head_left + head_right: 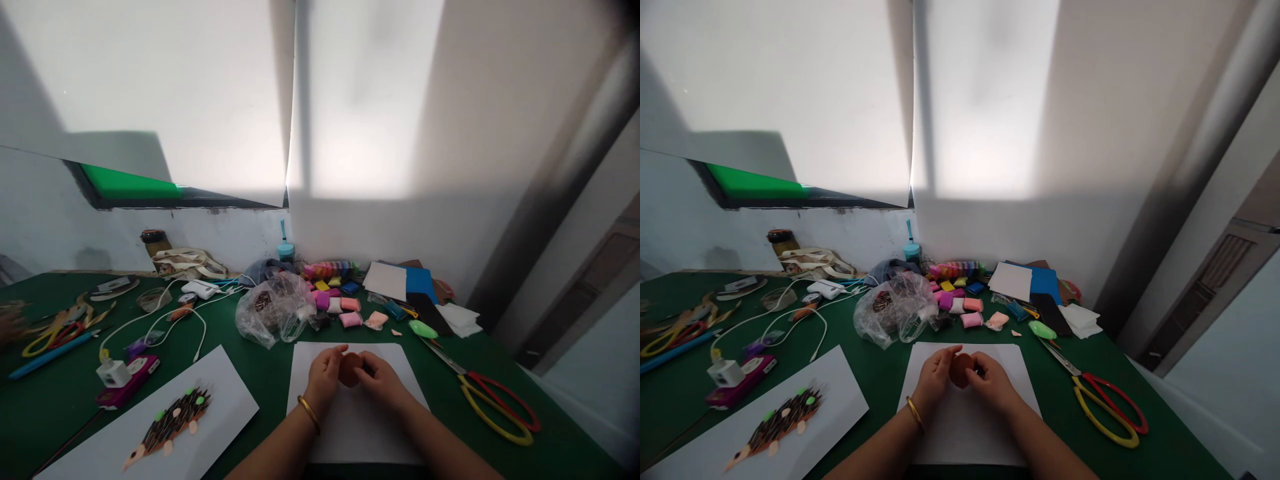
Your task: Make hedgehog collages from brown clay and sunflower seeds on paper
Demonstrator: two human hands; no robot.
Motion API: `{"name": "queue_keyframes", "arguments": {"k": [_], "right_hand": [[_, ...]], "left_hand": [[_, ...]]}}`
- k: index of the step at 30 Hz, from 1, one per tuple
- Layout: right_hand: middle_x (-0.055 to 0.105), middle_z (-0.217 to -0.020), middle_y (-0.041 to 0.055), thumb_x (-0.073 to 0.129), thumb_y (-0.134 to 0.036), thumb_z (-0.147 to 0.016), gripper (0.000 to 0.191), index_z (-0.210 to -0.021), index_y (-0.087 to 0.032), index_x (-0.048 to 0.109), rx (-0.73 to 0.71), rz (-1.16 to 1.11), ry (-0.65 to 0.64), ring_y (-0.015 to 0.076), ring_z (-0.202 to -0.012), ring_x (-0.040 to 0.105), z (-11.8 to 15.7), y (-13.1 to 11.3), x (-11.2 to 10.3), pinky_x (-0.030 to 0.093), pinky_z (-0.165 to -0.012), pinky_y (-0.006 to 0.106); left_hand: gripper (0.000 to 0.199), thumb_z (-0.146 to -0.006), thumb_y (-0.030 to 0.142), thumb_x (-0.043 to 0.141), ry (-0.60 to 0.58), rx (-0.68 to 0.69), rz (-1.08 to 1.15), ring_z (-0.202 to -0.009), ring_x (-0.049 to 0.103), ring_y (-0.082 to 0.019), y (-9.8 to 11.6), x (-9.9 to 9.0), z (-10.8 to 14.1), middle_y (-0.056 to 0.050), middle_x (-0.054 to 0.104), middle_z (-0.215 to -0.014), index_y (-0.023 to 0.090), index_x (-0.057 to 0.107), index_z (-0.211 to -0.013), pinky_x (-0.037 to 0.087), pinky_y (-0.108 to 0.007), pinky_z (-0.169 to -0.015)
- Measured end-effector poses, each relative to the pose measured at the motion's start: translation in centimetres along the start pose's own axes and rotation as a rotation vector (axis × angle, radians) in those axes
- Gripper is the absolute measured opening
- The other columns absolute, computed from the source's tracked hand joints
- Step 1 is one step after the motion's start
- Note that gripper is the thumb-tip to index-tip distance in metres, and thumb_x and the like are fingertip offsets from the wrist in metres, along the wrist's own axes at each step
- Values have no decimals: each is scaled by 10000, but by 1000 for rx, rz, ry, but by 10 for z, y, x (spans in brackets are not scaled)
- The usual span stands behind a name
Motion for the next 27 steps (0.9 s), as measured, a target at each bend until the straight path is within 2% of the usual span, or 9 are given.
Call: {"name": "queue_keyframes", "arguments": {"k": [3, 6, 9, 13, 15, 19, 21, 25, 27], "right_hand": [[602, -727, 14, 508, -322, -775, 152, -762, -178, 558, 11, 6, -17, 162, -685, 546, 1, 0, 1, 409, -613, 260], [598, -745, 11, 533, -337, -764, 162, -794, -180, 557, 7, -16, -24, 160, -697, 546, 1, 1, 3, 416, -628, 262], [605, -781, 17, 538, -358, -762, 193, -840, -182, 557, 12, -64, -18, 169, -729, 560, 1, 2, 3, 431, -656, 272], [611, -772, 21, 516, -375, -777, 197, -812, -185, 558, 12, -60, -5, 178, -734, 566, 1, 1, 2, 435, -658, 278], [608, -749, 16, 514, -367, -779, 184, -785, -187, 552, 24, -38, -2, 172, -712, 561, 1, 2, 3, 430, -640, 271], [599, -724, 10, 512, -360, -787, 171, -764, -190, 518, 34, -93, 11, 167, -696, 563, 1, 3, 3, 435, -629, 268], [598, -732, 12, 501, -375, -800, 184, -794, -192, 508, 33, -147, 38, 168, -701, 568, 1, 2, 2, 441, -639, 273], [579, -727, 12, 481, -396, -812, 209, -821, -191, 519, 26, -116, 94, 163, -685, 552, 2, 0, -1, 433, -623, 270], [570, -708, 6, 475, -392, -811, 206, -814, -193, 529, 28, -84, 84, 157, -662, 541, 2, 0, 0, 424, -602, 262]], "left_hand": [[349, -668, 464, 665, -1, -74, 19, -756, 625, -212, -5, 3, 0, -81, 683, -811, 147, 688, -811, 494, -302, -680], [320, -629, 446, 699, -4, -148, 78, -687, 628, -206, -8, 5, 1, -68, 684, -726, 143, 666, -727, 498, -299, -624], [346, -684, 476, 644, -16, -117, 72, -750, 633, -217, -5, 4, 1, -81, 694, -786, 143, 680, -770, 500, -315, -683], [405, -794, 488, 512, 23, 1, -11, -873, 610, -216, -1, 0, 0, -92, 675, -950, 168, 675, -981, 479, -320, -777], [354, -750, 468, 579, 10, 21, -36, -830, 609, -209, -1, 1, 0, -86, 664, -921, 170, 686, -907, 487, -303, -727], [258, -660, 409, 682, 2, -10, -13, -675, 589, -174, -3, 3, 0, -43, 630, -703, 155, 646, -690, 475, -275, -627], [272, -692, 417, 654, -29, -41, 45, -660, 592, -173, -5, 4, 0, -41, 637, -684, 151, 651, -752, 475, -282, -632], [366, -742, 435, 599, -29, -10, 69, -811, 610, -202, -5, 3, 0, -85, 675, -913, 155, 656, -971, 477, -309, -733], [352, -719, 412, 625, -16, -26, 50, -819, 611, -206, -5, 3, 0, -79, 681, -903, 160, 661, -962, 474, -312, -747]]}}
Point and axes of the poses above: each hand's wrist, its own z-axis away from the middle knuckle, its own x-axis out of the palm, y = z × x, the point moved 3 cm from there along -z, towards the middle knuckle
